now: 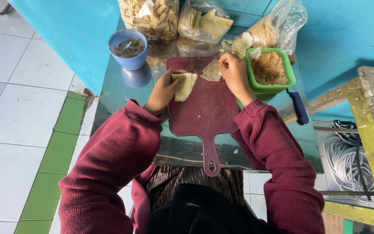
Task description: The person sits at a stainless steel table and folds thin wafer sheets by hand, pressing pieces together and stacking folded sheets on a cutting board. They take new sheets from a pile, occasionally reach into a bag of rolled snacks, and work through the sheets one at a time.
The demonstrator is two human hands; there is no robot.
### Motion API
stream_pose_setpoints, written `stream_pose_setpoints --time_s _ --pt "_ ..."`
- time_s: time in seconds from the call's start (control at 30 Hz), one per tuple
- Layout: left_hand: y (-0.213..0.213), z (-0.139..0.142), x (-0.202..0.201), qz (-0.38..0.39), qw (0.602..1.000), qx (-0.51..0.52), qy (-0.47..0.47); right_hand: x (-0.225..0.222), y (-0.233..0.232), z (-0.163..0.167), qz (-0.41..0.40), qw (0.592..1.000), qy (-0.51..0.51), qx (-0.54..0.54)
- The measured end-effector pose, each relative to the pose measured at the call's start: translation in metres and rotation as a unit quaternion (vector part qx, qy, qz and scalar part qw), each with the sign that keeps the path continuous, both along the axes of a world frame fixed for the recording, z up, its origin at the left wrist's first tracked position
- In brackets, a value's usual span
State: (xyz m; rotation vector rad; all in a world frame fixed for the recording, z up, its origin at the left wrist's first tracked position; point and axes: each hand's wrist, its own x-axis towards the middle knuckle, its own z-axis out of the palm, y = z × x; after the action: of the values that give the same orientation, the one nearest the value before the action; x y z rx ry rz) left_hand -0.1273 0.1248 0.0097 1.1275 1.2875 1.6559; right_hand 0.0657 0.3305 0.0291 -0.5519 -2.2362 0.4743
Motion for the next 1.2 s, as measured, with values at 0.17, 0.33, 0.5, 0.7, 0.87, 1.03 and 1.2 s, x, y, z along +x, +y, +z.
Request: stream_pose_setpoints --time_s 0.17,0.33,0.5,0.7,0.87,1.03,1.2 --pt "-0.001 0.001 0.001 0.011 1.0 -0.017 0.019 0.002 0.001 0.003 0.002 1.0 -0.016 -0.014" --pt "0.0 0.001 0.001 -0.005 1.0 -0.017 0.003 0.003 -0.002 0.007 -0.007 0.999 -0.027 -0.019" --pt "0.0 -0.001 0.001 -0.003 1.0 -0.016 0.014 0.003 -0.003 0.008 -0.003 0.999 -0.033 0.028" --pt "0.002 -0.005 -0.001 -0.02 1.0 -0.012 -0.008 0.004 -0.006 0.008 -0.061 0.985 -0.108 0.118" --pt "0.003 -0.001 0.0 -0.058 0.996 -0.018 -0.06 0.005 -0.026 0.019 -0.088 0.959 -0.115 0.245" --pt "-0.002 0.007 0.003 -0.097 0.975 -0.045 -0.194 0.002 -0.054 0.048 0.022 0.99 -0.034 0.133" --pt "-0.004 0.01 0.005 -0.116 0.982 -0.011 -0.152 -0.001 -0.098 0.065 0.143 0.987 -0.003 0.077"
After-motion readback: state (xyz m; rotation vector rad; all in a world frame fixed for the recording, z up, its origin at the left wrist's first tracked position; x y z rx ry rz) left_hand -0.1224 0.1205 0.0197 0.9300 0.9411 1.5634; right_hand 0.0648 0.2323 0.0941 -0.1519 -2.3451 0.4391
